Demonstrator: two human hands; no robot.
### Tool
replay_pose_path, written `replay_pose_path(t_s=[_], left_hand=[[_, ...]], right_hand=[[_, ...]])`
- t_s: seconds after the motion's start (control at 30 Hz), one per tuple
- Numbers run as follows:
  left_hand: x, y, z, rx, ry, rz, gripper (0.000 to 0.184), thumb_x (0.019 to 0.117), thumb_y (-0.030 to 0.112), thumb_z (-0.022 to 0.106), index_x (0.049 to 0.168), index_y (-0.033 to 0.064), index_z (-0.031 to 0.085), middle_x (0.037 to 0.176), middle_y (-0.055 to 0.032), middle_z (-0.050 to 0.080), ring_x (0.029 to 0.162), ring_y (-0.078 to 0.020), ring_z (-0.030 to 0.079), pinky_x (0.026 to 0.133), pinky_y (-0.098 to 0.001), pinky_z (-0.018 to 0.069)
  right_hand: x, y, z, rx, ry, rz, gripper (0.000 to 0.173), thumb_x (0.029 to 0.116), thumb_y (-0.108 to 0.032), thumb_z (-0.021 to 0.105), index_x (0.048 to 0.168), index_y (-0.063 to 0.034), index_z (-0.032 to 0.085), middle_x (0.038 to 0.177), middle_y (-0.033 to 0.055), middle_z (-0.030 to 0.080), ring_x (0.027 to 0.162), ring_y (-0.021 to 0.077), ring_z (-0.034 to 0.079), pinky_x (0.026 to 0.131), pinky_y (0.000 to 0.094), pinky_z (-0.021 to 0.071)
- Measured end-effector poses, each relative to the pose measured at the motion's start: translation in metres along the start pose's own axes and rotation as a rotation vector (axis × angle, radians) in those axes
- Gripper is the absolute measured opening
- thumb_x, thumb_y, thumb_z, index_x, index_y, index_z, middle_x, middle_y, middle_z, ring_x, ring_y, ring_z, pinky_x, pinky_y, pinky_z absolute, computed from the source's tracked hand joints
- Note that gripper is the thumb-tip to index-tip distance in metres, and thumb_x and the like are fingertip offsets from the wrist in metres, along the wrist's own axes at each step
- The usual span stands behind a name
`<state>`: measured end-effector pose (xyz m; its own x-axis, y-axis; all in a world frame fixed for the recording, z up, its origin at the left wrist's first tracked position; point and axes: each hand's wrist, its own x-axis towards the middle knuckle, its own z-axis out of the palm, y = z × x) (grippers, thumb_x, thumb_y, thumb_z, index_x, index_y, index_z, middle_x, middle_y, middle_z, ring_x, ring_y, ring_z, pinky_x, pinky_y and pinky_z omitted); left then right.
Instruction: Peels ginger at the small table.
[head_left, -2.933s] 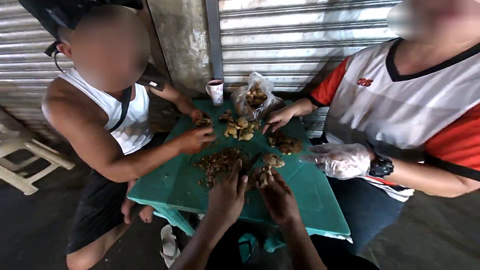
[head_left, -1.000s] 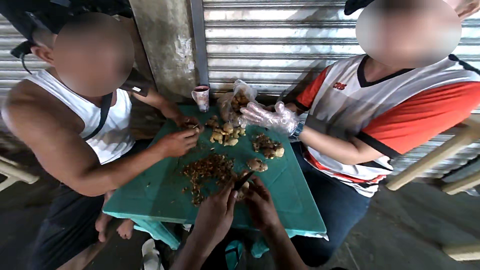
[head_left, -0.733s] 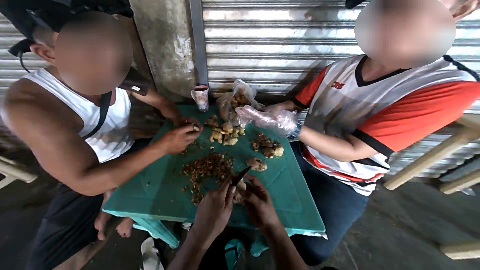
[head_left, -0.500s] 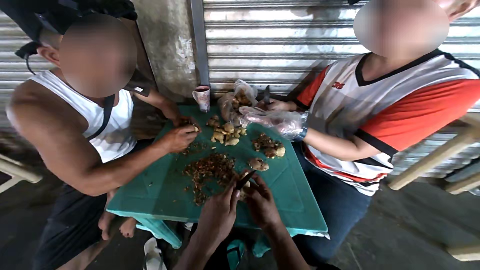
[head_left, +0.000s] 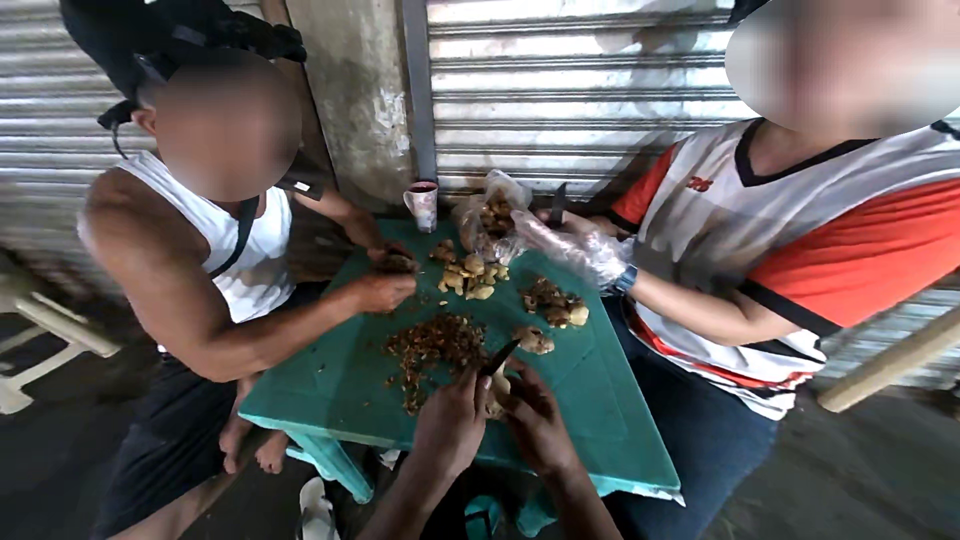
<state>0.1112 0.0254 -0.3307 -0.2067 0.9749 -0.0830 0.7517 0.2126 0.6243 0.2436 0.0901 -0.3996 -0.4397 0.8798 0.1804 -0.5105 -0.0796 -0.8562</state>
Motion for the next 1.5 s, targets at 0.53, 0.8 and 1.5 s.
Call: replay_pose_path(t_s=[0.53, 0.8, 1.5], left_hand=[[-0.017, -0.008, 0.025, 0.026, 0.093, 0.173, 0.048, 0.1106, 0.039, 0.038, 0.156, 0.0254, 0.046, 0.126, -0.0109, 0.071, 0.101, -0.0318, 0.073, 0.084, -0.0547, 0.0590], [-0.015, 0.003, 0.020, 0.093, 0.073, 0.118, 0.048, 0.1105, 0.041, 0.037, 0.157, 0.0289, 0.045, 0.122, -0.0123, 0.072, 0.097, -0.0333, 0.073, 0.080, -0.0544, 0.0591], [-0.004, 0.020, 0.003, 0.112, 0.037, -0.079, 0.049, 0.1108, 0.042, 0.036, 0.151, 0.0188, 0.051, 0.129, -0.0149, 0.068, 0.112, -0.0356, 0.069, 0.093, -0.0574, 0.0545]], right_hand=[[0.004, -0.003, -0.006, 0.220, 0.204, 0.027, 0.060, 0.0837, -0.006, 0.055, 0.142, -0.0002, 0.045, 0.110, 0.0110, 0.070, 0.092, 0.0160, 0.071, 0.081, 0.0343, 0.0607], [0.008, 0.001, -0.007, 0.184, 0.212, -0.052, 0.057, 0.0833, -0.006, 0.055, 0.139, 0.0010, 0.046, 0.108, 0.0103, 0.069, 0.091, 0.0158, 0.070, 0.082, 0.0354, 0.0603], [-0.006, 0.008, 0.006, -0.058, 0.170, -0.068, 0.058, 0.0780, -0.010, 0.068, 0.131, 0.0049, 0.052, 0.107, 0.0069, 0.068, 0.088, 0.0127, 0.069, 0.074, 0.0319, 0.0601]])
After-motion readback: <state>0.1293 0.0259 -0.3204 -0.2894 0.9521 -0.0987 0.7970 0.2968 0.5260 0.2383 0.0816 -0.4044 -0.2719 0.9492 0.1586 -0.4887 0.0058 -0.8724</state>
